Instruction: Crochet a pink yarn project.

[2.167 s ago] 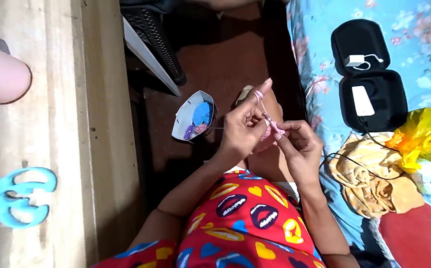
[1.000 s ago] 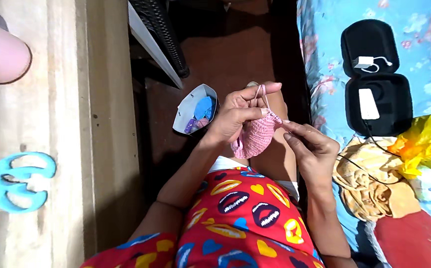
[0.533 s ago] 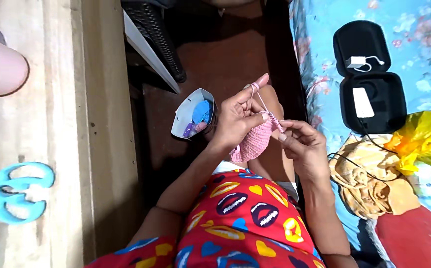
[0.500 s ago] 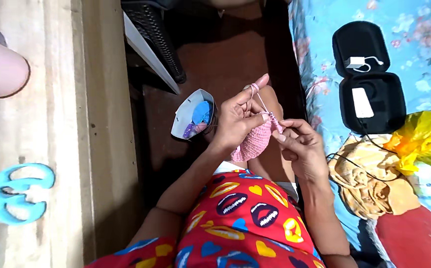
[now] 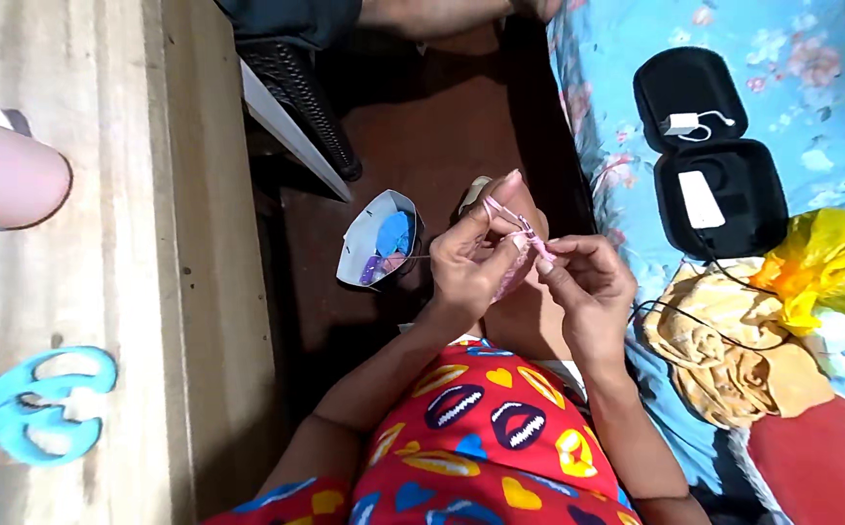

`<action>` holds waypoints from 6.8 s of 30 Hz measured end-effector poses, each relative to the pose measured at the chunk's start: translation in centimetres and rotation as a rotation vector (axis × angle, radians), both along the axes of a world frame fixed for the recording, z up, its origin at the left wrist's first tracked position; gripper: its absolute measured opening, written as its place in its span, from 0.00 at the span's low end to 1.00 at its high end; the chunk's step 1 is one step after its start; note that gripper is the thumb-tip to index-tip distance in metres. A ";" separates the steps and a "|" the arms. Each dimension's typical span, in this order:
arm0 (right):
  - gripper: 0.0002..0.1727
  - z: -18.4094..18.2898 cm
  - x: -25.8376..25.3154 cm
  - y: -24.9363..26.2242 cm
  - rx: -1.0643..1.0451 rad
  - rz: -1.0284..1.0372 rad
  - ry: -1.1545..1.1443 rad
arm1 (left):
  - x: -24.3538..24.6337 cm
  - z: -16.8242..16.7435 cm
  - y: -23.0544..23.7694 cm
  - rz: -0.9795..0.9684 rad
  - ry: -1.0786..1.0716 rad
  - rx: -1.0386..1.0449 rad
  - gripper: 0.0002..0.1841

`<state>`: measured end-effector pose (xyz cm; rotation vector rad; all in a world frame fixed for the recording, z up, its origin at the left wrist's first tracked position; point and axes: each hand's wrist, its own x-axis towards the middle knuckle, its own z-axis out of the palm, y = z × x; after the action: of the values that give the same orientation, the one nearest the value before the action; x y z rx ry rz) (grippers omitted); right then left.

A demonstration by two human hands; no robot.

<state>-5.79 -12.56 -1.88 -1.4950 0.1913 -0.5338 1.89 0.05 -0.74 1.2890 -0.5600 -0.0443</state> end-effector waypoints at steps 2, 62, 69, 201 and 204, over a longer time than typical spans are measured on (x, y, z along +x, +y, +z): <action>0.08 -0.6 -0.1 0.1 -0.316 -0.093 -0.096 | 0.2 0.2 0.1 -0.017 0.093 -0.040 0.30; 0.13 -0.5 -1.2 0.0 -0.890 -0.275 -0.106 | 1.1 -0.2 0.5 -0.077 0.136 -0.154 0.21; 0.14 -0.6 -1.3 -0.7 -0.917 -0.217 -0.109 | 2.4 0.5 1.1 -0.202 0.319 -0.099 0.21; 0.15 -0.9 -1.3 -2.2 -0.436 0.057 -0.060 | 3.4 0.9 1.9 -0.391 0.410 0.045 0.39; 0.16 -0.9 -1.5 -2.2 -0.288 0.081 0.016 | 2.8 1.2 1.5 -0.272 0.364 0.079 0.40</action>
<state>-7.31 -14.75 -2.78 -1.7797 0.0672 -0.4999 4.69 1.59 0.47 1.2361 -0.4179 -0.5205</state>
